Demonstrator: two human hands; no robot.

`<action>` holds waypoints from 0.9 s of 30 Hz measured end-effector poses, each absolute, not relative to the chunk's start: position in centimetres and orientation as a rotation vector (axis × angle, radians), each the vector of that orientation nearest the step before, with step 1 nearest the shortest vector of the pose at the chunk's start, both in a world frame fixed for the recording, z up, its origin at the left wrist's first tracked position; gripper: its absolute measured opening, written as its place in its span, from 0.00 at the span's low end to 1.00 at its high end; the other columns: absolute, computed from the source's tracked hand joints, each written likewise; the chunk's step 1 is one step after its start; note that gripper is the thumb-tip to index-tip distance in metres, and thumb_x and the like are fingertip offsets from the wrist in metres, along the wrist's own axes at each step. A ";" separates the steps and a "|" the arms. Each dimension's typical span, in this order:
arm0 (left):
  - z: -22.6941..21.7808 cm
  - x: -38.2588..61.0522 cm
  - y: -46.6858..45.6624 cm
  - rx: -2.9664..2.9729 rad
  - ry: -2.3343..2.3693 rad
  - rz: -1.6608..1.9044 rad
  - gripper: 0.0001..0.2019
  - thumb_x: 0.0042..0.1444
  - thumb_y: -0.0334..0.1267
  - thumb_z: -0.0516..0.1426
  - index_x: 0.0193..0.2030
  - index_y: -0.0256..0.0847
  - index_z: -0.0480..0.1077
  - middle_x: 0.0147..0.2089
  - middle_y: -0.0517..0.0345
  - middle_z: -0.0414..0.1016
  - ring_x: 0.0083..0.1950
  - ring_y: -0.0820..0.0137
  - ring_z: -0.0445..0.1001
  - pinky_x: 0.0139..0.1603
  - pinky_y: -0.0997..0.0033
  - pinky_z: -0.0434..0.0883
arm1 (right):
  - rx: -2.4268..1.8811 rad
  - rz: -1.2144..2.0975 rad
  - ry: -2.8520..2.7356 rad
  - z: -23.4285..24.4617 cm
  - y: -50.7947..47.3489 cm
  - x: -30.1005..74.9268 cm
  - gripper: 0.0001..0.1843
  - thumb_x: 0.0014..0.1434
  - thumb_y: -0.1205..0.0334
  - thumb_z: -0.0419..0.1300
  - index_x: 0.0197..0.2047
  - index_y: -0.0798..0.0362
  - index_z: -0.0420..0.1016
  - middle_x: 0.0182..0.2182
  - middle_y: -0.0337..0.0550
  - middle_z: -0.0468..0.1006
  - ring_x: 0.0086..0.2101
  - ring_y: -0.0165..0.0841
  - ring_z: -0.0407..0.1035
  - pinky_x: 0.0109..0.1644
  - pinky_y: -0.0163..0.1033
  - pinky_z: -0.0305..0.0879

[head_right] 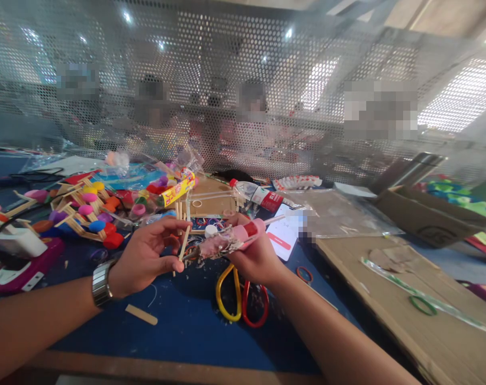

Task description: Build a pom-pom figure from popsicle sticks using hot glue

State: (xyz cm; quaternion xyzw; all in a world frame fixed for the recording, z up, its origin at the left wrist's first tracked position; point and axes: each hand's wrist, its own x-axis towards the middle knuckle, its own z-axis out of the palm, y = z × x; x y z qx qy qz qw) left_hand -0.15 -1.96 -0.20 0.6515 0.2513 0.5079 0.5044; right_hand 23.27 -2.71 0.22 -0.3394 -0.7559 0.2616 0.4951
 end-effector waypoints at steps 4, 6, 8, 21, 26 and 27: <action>-0.2 -0.1 -1.9 1.581 0.606 1.228 0.28 0.37 0.40 0.77 0.49 0.44 0.80 0.40 0.57 0.76 0.34 0.76 0.73 0.34 0.79 0.74 | -0.798 0.641 -1.827 0.1 -2.6 23.3 0.11 0.56 0.56 0.66 0.32 0.48 0.66 0.27 0.38 0.68 0.24 0.33 0.62 0.27 0.40 0.61; -0.2 -0.1 -1.9 1.584 0.607 1.224 0.28 0.37 0.41 0.77 0.49 0.43 0.80 0.39 0.57 0.76 0.34 0.76 0.73 0.34 0.78 0.74 | -0.799 0.646 -1.825 0.1 -2.7 23.3 0.11 0.56 0.56 0.66 0.33 0.49 0.67 0.27 0.38 0.68 0.24 0.33 0.62 0.27 0.40 0.61; -0.2 -0.1 -2.0 1.588 0.608 1.225 0.28 0.37 0.41 0.77 0.49 0.43 0.80 0.40 0.56 0.77 0.34 0.75 0.74 0.34 0.78 0.74 | -0.815 0.650 -1.833 0.2 -2.7 23.4 0.11 0.56 0.56 0.66 0.33 0.49 0.67 0.27 0.38 0.68 0.25 0.33 0.63 0.27 0.40 0.61; 0.1 -0.1 -2.0 1.587 0.615 1.229 0.28 0.36 0.40 0.77 0.48 0.42 0.80 0.40 0.55 0.77 0.33 0.75 0.73 0.33 0.77 0.74 | -0.830 0.639 -1.831 0.2 -2.7 23.4 0.13 0.56 0.54 0.66 0.33 0.48 0.66 0.27 0.39 0.69 0.24 0.34 0.63 0.26 0.40 0.61; 0.1 -0.1 -2.1 1.576 0.614 1.224 0.29 0.36 0.40 0.77 0.48 0.41 0.80 0.41 0.54 0.77 0.34 0.74 0.74 0.34 0.76 0.74 | -0.814 0.638 -1.837 0.2 -2.8 23.3 0.12 0.56 0.55 0.66 0.33 0.48 0.66 0.27 0.39 0.69 0.24 0.33 0.63 0.26 0.39 0.61; 0.1 -0.1 -2.1 1.577 0.616 1.223 0.29 0.36 0.41 0.77 0.48 0.41 0.80 0.41 0.54 0.77 0.34 0.74 0.73 0.34 0.76 0.74 | -0.816 0.638 -1.835 0.3 -2.8 23.3 0.12 0.56 0.56 0.66 0.33 0.48 0.66 0.27 0.39 0.69 0.24 0.33 0.63 0.26 0.39 0.61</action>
